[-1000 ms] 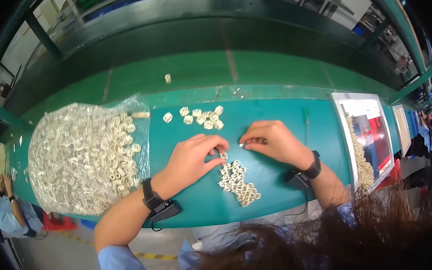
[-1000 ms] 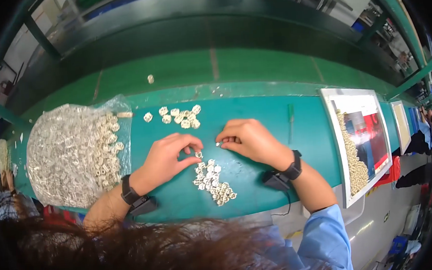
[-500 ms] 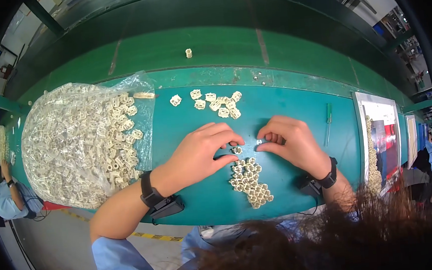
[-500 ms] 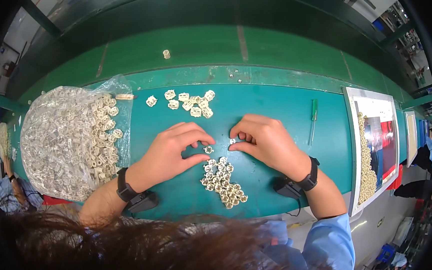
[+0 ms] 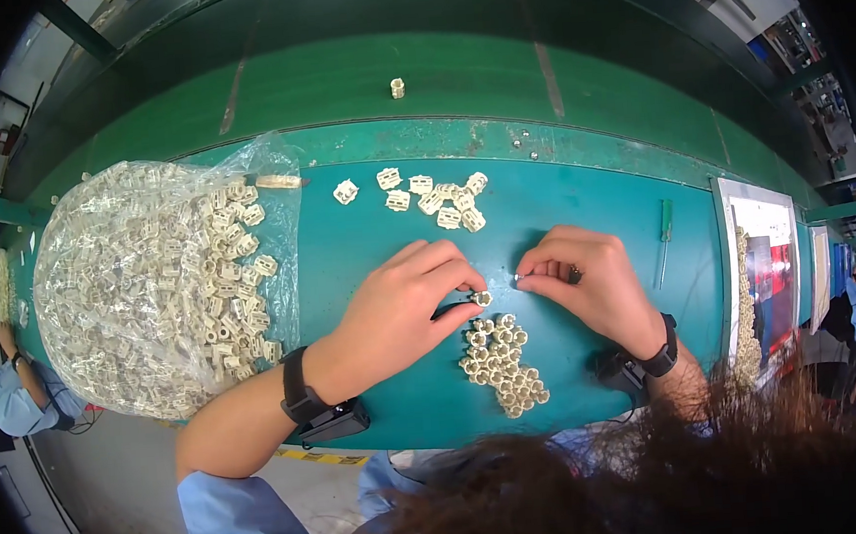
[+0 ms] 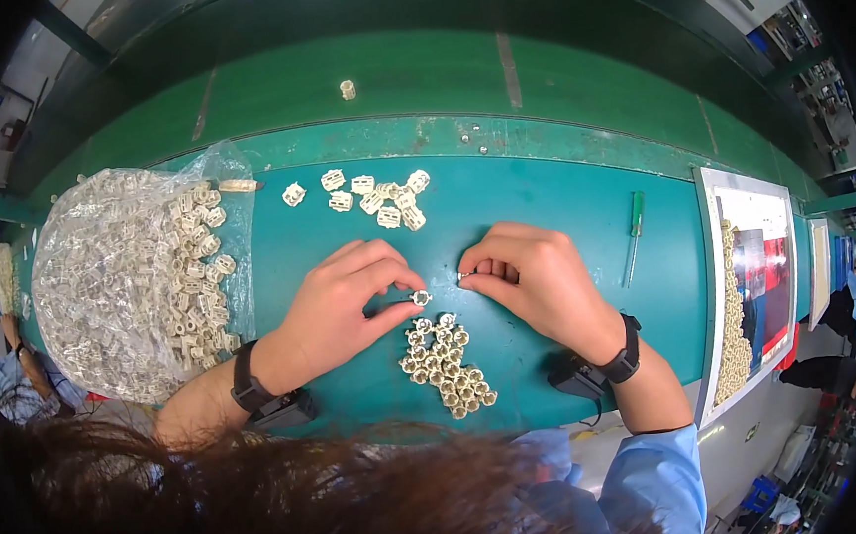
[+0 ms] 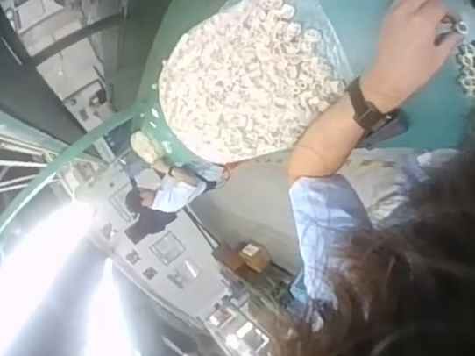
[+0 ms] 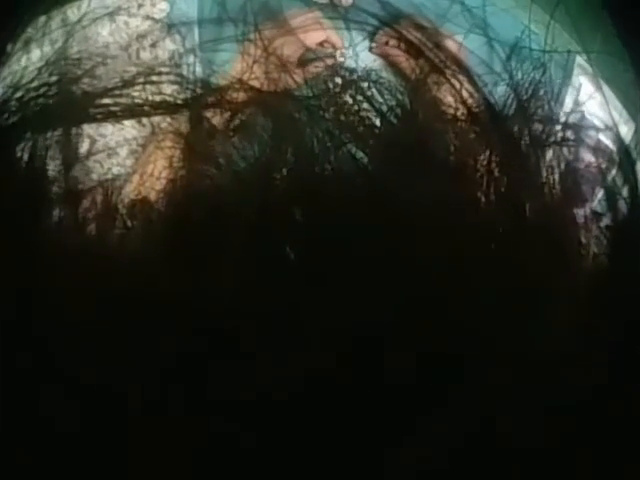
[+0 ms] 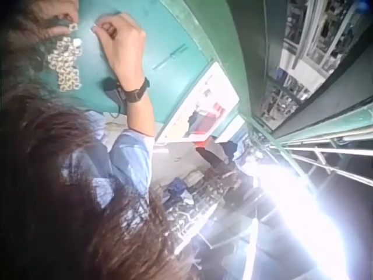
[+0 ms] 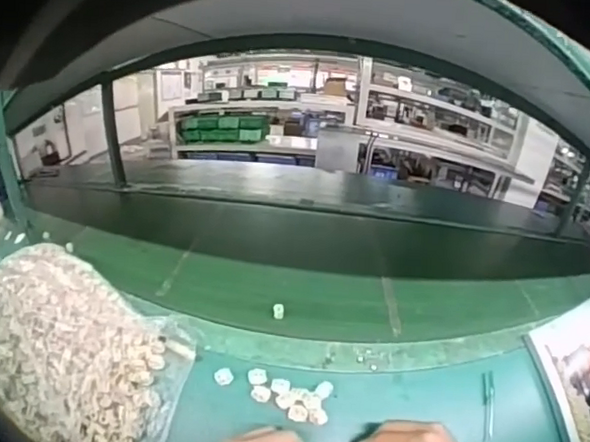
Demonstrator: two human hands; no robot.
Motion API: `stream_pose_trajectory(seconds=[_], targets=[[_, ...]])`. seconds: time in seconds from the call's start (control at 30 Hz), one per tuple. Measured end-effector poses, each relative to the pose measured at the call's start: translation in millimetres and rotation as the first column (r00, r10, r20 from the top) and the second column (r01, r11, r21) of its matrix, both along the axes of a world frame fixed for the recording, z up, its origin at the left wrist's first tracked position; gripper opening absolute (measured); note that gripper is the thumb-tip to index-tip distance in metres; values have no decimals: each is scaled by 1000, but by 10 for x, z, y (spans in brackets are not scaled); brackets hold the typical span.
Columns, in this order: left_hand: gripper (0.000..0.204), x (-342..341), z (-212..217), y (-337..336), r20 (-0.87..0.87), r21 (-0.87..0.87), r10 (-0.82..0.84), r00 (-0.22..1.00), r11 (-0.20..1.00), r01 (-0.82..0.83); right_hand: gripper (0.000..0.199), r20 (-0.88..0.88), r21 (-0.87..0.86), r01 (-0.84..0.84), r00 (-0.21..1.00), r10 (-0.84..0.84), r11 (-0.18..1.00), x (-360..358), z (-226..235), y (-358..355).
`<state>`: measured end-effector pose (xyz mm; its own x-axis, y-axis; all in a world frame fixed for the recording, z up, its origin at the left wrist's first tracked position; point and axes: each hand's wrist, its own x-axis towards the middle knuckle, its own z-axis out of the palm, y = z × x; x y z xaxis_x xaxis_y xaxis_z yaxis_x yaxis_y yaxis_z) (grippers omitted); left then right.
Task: The person picks up a white plastic housing and a metal contact by hand, inserts the contact into the housing, and places the assembled component onto the green work surface.
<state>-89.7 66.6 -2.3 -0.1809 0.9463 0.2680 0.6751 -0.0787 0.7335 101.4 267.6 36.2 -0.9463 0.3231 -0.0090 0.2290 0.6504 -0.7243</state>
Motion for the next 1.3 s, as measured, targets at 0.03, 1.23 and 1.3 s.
stream_pose_trajectory(seconds=[0.03, 1.23, 1.3], targets=[[24, 8, -14, -6, 3, -8, 7, 1000, 1000, -7, 18, -40, -36, 1, 999, -3, 999, -26, 4, -34], [31, 20, 33, -6, -61, -23, -14, 998, 1000, 13, 17, -237, -61, -32, 971, 17, 998, -54, 94, -106], [33, 34, 70, 30, -41, 13, 2, 999, 1000, -2, 16, -335, -41, -162, 932, 139, 986, -83, 18, -142]])
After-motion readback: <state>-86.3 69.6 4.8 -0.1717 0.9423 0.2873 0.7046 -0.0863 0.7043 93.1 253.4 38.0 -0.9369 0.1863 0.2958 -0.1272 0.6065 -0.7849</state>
